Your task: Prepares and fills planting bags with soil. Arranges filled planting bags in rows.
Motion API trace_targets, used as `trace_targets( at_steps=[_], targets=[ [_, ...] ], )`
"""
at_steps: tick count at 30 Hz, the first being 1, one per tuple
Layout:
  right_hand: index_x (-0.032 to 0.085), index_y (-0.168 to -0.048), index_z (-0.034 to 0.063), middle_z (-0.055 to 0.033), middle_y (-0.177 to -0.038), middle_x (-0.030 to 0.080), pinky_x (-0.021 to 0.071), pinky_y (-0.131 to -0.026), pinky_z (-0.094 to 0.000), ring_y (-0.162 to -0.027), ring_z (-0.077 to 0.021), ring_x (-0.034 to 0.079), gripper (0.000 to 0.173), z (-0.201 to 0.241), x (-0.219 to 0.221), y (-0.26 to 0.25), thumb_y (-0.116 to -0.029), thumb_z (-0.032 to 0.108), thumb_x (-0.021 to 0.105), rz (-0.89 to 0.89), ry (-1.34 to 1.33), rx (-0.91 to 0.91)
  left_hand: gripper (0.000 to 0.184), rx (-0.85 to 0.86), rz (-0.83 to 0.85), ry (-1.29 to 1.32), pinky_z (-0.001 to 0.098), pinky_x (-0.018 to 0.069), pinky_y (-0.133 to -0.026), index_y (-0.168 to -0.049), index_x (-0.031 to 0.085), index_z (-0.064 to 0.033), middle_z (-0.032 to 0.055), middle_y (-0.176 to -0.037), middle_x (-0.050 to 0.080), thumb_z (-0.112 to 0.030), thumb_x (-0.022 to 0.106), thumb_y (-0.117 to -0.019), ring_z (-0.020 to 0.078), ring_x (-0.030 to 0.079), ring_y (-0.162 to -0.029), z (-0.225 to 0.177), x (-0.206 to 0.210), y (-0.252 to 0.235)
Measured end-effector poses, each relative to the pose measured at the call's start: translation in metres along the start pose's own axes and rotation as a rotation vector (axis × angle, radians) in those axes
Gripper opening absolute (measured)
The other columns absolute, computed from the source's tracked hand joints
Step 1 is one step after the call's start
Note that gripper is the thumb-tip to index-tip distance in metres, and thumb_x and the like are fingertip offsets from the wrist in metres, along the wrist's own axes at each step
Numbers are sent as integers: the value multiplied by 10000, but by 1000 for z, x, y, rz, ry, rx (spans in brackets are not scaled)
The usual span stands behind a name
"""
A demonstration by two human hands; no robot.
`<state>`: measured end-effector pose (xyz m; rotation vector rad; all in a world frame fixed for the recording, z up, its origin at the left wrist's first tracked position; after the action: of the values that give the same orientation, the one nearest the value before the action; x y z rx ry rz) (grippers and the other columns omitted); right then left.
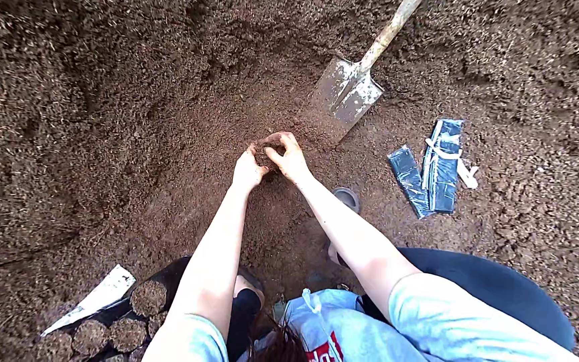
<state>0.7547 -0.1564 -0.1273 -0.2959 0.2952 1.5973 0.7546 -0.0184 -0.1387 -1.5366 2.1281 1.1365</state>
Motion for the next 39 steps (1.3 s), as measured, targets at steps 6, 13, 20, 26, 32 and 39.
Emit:
trace_targets(
  at_steps=[6,13,20,26,32,39],
  targets=[
    [649,-1362,99,-139,-1446,570,483,-1056,-553,-1399,-367,478,361,0,15,-5,-1006,76,593,353,764,175,803,218,58,-58,506,322,-1232,-1593,360,-34,155,-1645,378,14,715,-873,297,411,-1497,-13,8,3],
    [650,-1321,72,-142,-1308,672,494,-1072,-496,-1219,-260,644,386,10,-49,-10,-1071,311,477,85,295,178,418,40,-293,383,428,505,-1068,-1422,604,-118,42,-1516,560,-178,518,-1017,176,585,-1324,66,-24,13],
    [511,-1435,38,-222,-1307,642,555,-945,-509,-1125,-359,671,673,-178,40,171,-1052,587,437,408,-198,1292,590,-830,-218,261,716,311,-1138,-1515,492,-162,329,-1584,351,-505,541,-1038,543,332,-1457,220,93,111],
    [303,-1605,154,-196,-1632,318,424,-1100,-628,-1459,-411,384,661,-160,137,215,-1068,493,488,91,-621,1275,562,-814,-243,337,627,325,-1165,-1498,518,-174,281,-1619,286,-484,586,-1034,490,306,-1480,202,144,120],
    [410,-1529,169,-177,-1444,547,513,-995,-531,-1265,-330,577,707,-148,142,199,-1007,643,459,132,-927,1329,467,-485,-88,335,610,320,-1175,-1415,602,-84,258,-1468,525,-379,397,-1116,412,442,-1418,133,142,105],
    [534,-1364,145,-95,-1186,665,585,-876,-441,-1037,-239,671,464,-74,72,110,-1088,472,355,257,-1073,902,315,3,-422,213,561,341,-1128,-1245,698,-102,177,-1392,586,-163,484,-1022,377,478,-1334,54,12,51]
  ],
)
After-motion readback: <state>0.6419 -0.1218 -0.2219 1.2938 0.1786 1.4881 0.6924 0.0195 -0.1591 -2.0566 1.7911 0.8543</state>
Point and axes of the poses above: each hand's wrist, its own y-axis away from the middle knuckle, its own x-axis out of the palm, z = x × y, the point moved 6 cm from there along -y, towards the middle knuckle
